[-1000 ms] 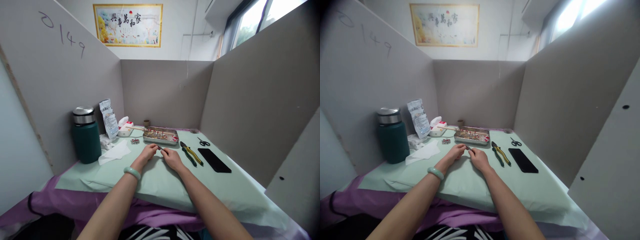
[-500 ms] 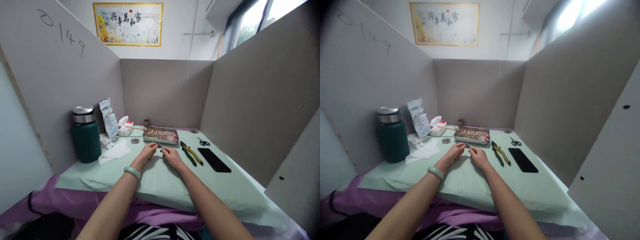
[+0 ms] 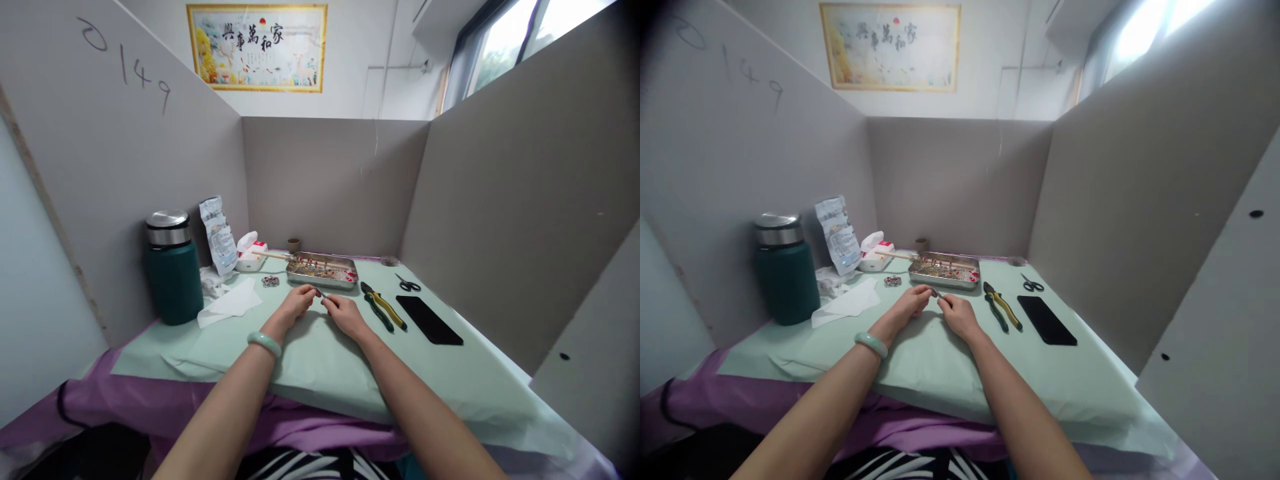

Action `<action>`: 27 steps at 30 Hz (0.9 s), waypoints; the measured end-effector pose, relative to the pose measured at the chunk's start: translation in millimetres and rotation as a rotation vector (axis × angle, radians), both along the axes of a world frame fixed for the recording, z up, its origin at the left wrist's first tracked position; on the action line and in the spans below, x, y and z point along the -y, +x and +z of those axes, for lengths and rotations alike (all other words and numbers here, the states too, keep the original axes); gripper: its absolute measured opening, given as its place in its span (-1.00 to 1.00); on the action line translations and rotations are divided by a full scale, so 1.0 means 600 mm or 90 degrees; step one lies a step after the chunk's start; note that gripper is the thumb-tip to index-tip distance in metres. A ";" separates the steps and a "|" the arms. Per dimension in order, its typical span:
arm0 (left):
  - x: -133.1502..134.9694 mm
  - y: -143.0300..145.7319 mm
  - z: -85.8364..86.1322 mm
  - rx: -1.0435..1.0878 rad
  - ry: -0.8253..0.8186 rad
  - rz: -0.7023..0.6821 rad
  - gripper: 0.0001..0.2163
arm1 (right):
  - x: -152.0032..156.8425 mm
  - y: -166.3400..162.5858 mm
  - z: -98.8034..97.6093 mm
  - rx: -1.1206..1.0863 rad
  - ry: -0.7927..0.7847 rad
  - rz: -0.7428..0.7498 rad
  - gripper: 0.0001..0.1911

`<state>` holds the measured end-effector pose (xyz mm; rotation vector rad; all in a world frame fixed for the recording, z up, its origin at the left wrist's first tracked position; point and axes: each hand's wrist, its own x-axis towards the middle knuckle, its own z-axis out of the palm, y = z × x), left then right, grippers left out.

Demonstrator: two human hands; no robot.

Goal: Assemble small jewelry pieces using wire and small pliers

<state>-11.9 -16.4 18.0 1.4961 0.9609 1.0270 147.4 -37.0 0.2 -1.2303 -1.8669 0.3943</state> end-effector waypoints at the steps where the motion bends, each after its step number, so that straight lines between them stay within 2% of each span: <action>1: 0.000 0.000 0.000 0.008 -0.004 -0.005 -0.84 | 0.000 0.000 0.001 -0.003 -0.001 0.003 -0.65; 6: -0.003 -0.003 -0.003 0.034 -0.023 -0.042 -0.83 | -0.002 0.001 0.002 -0.010 -0.016 0.017 -0.64; 12: -0.004 -0.003 -0.004 0.021 -0.025 -0.031 -0.86 | -0.004 0.002 -0.002 0.006 0.021 -0.002 -0.64; 18: -0.003 -0.004 -0.001 0.032 -0.028 -0.043 -0.86 | -0.005 0.003 0.001 -0.016 -0.042 0.023 -0.65; 24: 0.001 0.005 0.001 -0.013 -0.015 0.051 -0.88 | -0.007 -0.004 -0.003 -0.014 -0.031 -0.026 -0.63; 27: 0.002 0.007 0.000 0.024 -0.015 0.019 -0.84 | -0.006 -0.004 0.000 -0.034 -0.051 -0.016 -0.63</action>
